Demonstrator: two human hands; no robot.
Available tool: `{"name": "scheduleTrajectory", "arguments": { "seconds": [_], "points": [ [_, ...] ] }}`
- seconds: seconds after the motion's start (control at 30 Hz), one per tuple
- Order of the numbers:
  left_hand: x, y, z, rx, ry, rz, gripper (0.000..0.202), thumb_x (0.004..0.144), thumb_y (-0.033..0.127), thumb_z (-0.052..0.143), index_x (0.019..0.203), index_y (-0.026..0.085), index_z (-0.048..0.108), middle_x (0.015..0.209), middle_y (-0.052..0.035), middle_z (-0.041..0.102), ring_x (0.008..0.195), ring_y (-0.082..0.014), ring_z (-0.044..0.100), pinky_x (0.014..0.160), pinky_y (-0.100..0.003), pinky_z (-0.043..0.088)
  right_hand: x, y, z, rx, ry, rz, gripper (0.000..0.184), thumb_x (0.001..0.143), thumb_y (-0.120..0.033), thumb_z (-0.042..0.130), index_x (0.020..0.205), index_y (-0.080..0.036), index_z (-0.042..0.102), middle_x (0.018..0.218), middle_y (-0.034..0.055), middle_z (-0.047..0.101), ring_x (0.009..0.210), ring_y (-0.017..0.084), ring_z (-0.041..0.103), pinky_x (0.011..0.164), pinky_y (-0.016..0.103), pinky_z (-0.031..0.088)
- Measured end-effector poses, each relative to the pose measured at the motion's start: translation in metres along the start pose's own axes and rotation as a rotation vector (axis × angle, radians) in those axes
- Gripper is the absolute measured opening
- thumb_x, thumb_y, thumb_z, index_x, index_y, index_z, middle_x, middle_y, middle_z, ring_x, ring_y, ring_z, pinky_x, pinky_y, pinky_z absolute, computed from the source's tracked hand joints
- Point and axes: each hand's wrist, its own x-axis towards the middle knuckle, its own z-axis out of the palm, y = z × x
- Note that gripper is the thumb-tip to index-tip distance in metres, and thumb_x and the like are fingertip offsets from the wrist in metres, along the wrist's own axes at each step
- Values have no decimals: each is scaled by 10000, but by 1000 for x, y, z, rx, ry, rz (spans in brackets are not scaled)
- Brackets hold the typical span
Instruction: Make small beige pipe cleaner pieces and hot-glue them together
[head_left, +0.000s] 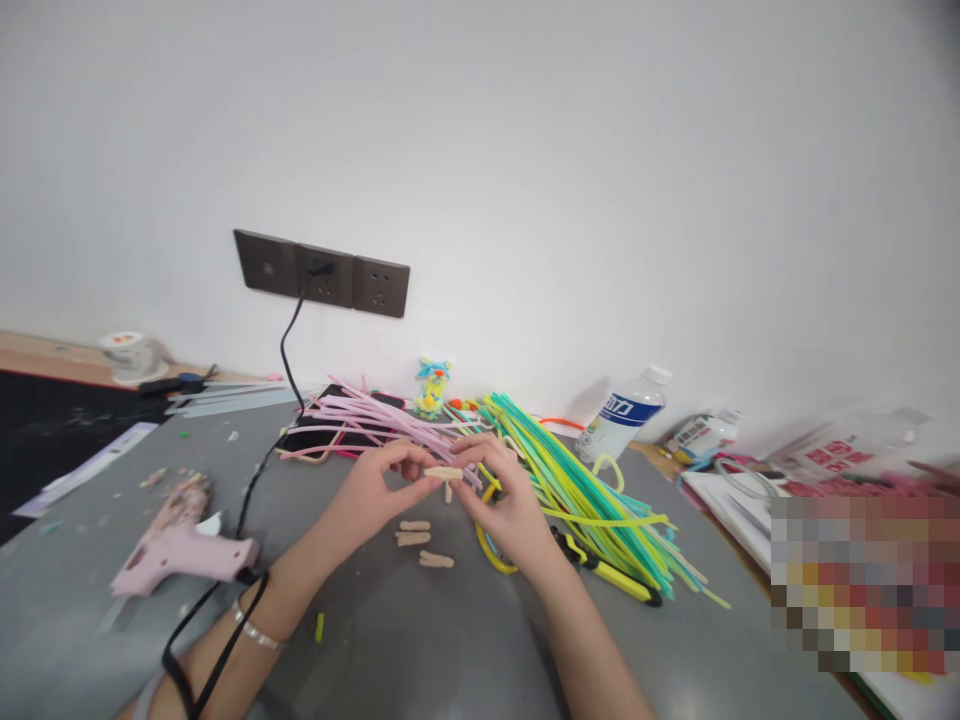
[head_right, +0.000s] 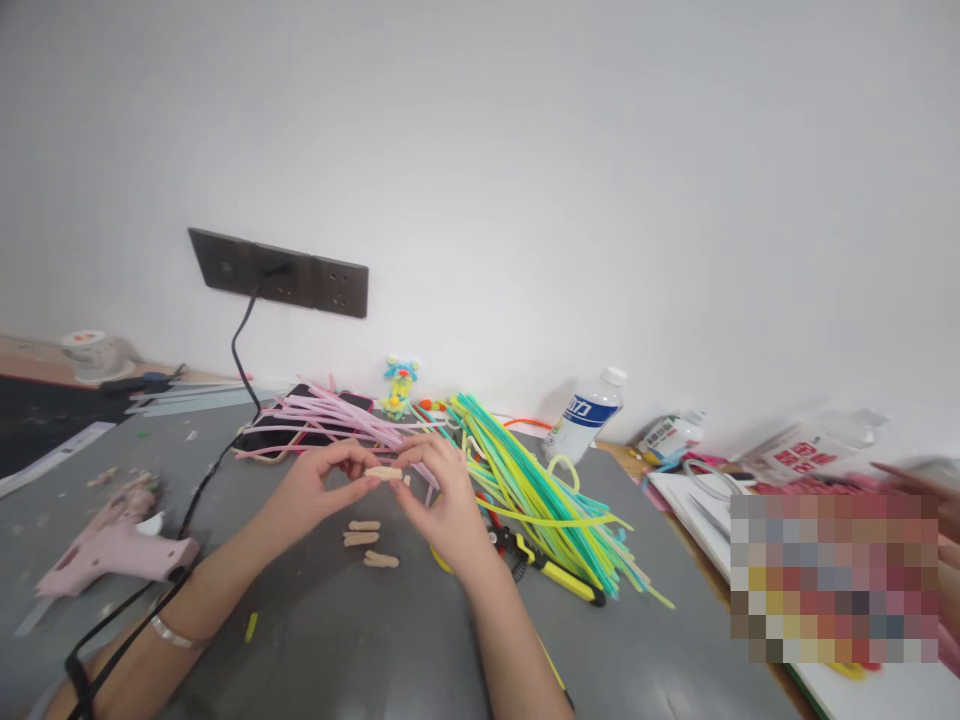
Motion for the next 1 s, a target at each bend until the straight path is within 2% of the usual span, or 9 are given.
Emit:
{"name": "scheduleTrajectory", "arguments": {
  "seconds": [0.3, 0.53, 1.0],
  "points": [
    [0, -1, 1, -35, -2, -52, 137, 797, 297, 669, 845, 173, 700, 791, -28, 685, 752, -183, 580, 716, -288, 454, 0, 2, -1, 5, 6, -10, 61, 884, -177, 626, 890, -235, 608, 1046, 72, 660, 1051, 258, 617, 902, 427, 434],
    [1, 2, 1, -57, 32, -27, 116, 778, 292, 665, 788, 177, 673, 720, -4, 629, 706, -164, 532, 677, -270, 430, -1, 3, -1, 1, 9, -10, 60, 884, -177, 624, 896, -236, 615, 1053, 77, 663, 1056, 259, 618, 908, 428, 439],
    [1, 6, 1, -27, 55, 20, 90, 758, 249, 611, 723, 175, 647, 653, 8, 590, 661, -152, 524, 644, -262, 409, -1, -1, 0, -2, 4, -22, 67, 883, -184, 626, 919, -241, 627, 1045, 76, 661, 1041, 261, 620, 906, 435, 445]
  ]
}}
